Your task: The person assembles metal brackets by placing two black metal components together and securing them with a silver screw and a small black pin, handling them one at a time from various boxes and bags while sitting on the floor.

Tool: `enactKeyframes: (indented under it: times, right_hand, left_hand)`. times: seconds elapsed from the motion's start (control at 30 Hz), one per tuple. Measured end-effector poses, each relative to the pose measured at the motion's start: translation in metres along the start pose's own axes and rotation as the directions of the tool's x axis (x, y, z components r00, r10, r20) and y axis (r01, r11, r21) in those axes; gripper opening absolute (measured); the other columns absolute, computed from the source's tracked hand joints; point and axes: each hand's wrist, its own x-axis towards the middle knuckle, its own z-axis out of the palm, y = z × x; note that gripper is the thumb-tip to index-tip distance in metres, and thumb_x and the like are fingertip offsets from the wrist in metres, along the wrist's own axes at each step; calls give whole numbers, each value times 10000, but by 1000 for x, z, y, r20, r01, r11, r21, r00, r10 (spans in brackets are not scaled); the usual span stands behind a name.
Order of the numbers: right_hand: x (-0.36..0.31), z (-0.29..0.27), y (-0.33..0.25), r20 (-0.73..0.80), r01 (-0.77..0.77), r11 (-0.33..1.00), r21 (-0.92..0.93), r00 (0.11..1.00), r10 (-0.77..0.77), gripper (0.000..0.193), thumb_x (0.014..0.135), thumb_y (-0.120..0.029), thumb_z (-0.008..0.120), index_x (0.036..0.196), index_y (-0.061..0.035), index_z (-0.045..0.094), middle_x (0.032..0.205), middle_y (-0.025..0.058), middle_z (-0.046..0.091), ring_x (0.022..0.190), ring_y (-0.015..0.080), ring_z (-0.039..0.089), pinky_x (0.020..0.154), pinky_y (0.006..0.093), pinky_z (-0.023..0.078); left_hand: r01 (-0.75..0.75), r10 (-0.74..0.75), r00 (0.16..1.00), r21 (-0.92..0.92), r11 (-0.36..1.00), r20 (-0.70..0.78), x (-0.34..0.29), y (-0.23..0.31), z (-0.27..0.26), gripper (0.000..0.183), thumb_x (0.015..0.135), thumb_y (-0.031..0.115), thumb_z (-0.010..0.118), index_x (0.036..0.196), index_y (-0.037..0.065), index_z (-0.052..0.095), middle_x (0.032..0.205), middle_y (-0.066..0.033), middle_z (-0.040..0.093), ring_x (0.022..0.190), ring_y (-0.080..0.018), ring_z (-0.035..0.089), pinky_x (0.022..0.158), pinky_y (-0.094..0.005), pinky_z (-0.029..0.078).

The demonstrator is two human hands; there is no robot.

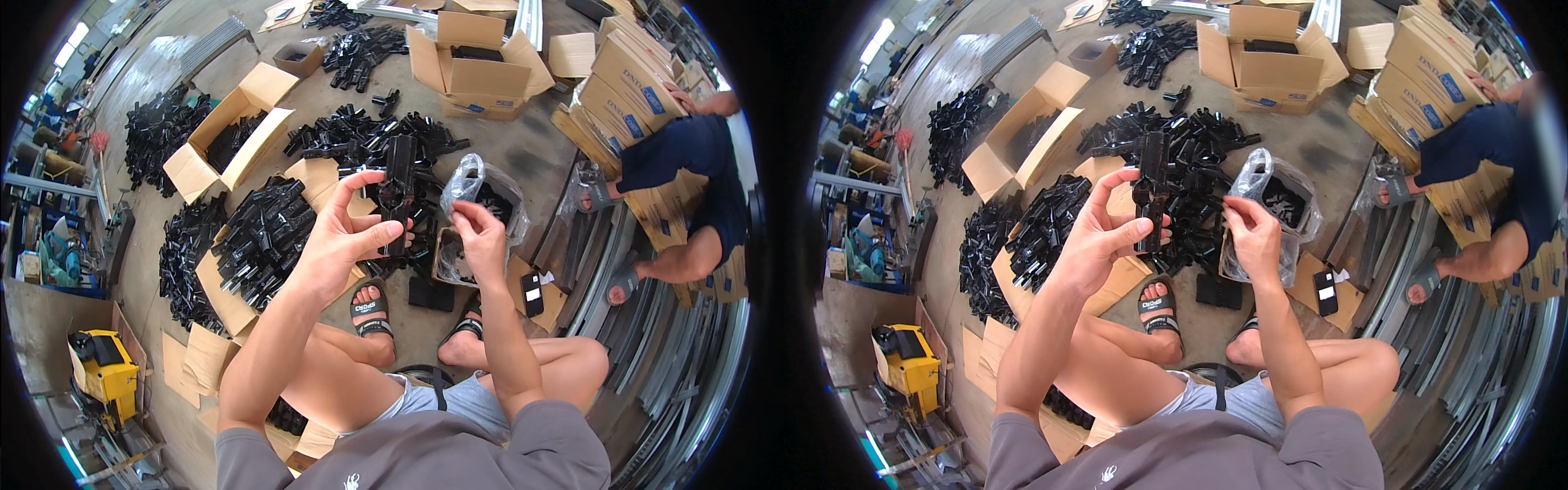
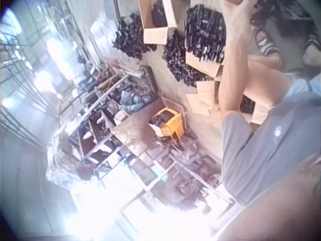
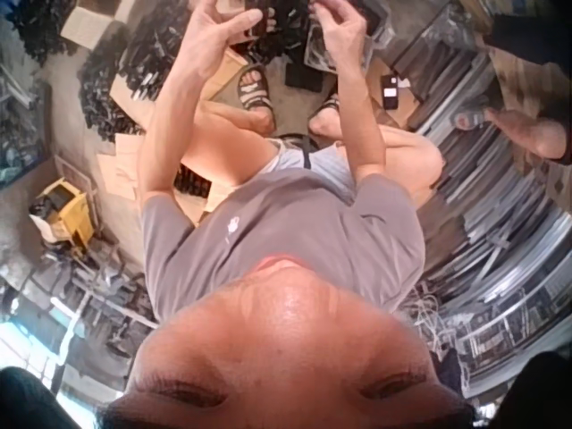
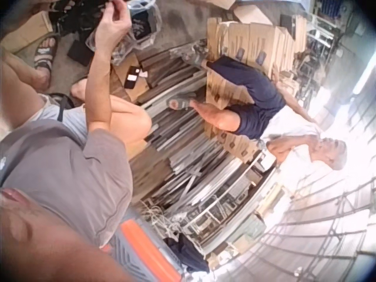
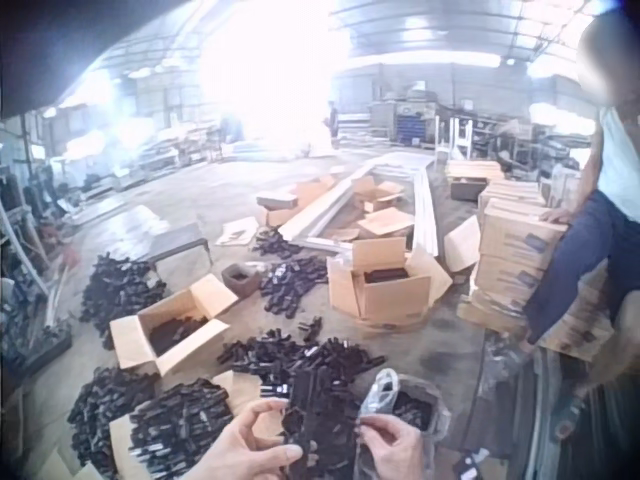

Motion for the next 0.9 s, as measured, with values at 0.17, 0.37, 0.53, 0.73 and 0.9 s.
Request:
enactKeyframes:
  times: [0.17, 0.37, 0.53, 0.73, 0.9]
  right_hand:
    - [-13, 32, -122, 23, 133, 961, 244, 989, -143, 158, 944, -18, 750, 1097, 25, 742, 1035, 72, 776, 926, 108, 727, 833, 249, 571]
    - [-21, 42, -143, 14, 414, 910, -27, 910, -413, 191, 926, -27, 759, 1114, 1, 742, 986, 115, 793, 863, 142, 755, 795, 281, 592]
    - [-30, 39, -148, 29, 440, 886, -147, 897, -441, 149, 918, -33, 763, 1062, 7, 758, 966, 111, 795, 821, 154, 753, 752, 286, 585]
    - [-29, 44, -143, -30, 404, 910, -90, 913, -407, 137, 907, -41, 774, 1032, 13, 764, 932, 103, 788, 778, 139, 730, 727, 281, 571]
    - [-28, 47, -141, -28, 352, 934, -66, 935, -354, 135, 892, -20, 773, 1020, 21, 758, 923, 98, 782, 772, 121, 713, 733, 267, 562]
  left_hand:
    - [-75, 76, 997, 78, 994, -9, -6, -4, 8, 733, 926, 71, 785, 1528, 173, 379, 1143, -189, 756, 1019, -242, 757, 881, -346, 615]
    - [-127, 126, 991, 20, 992, 41, -19, -10, 17, 702, 913, 42, 796, 1487, 161, 409, 1125, -164, 764, 1011, -203, 749, 865, -305, 597]
    - [-126, 124, 992, 66, 990, 34, -23, -14, 14, 711, 904, 30, 801, 1485, 159, 412, 1117, -156, 767, 1018, -192, 743, 888, -320, 592]
    - [-141, 139, 989, 49, 989, 46, -24, -12, 16, 713, 907, 15, 794, 1491, 157, 408, 1117, -156, 767, 1021, -184, 740, 901, -316, 584]
    - [-207, 206, 978, 20, 978, 28, -23, -11, 17, 668, 909, -61, 761, 1469, 102, 436, 969, -52, 731, 853, -67, 664, 730, -219, 542]
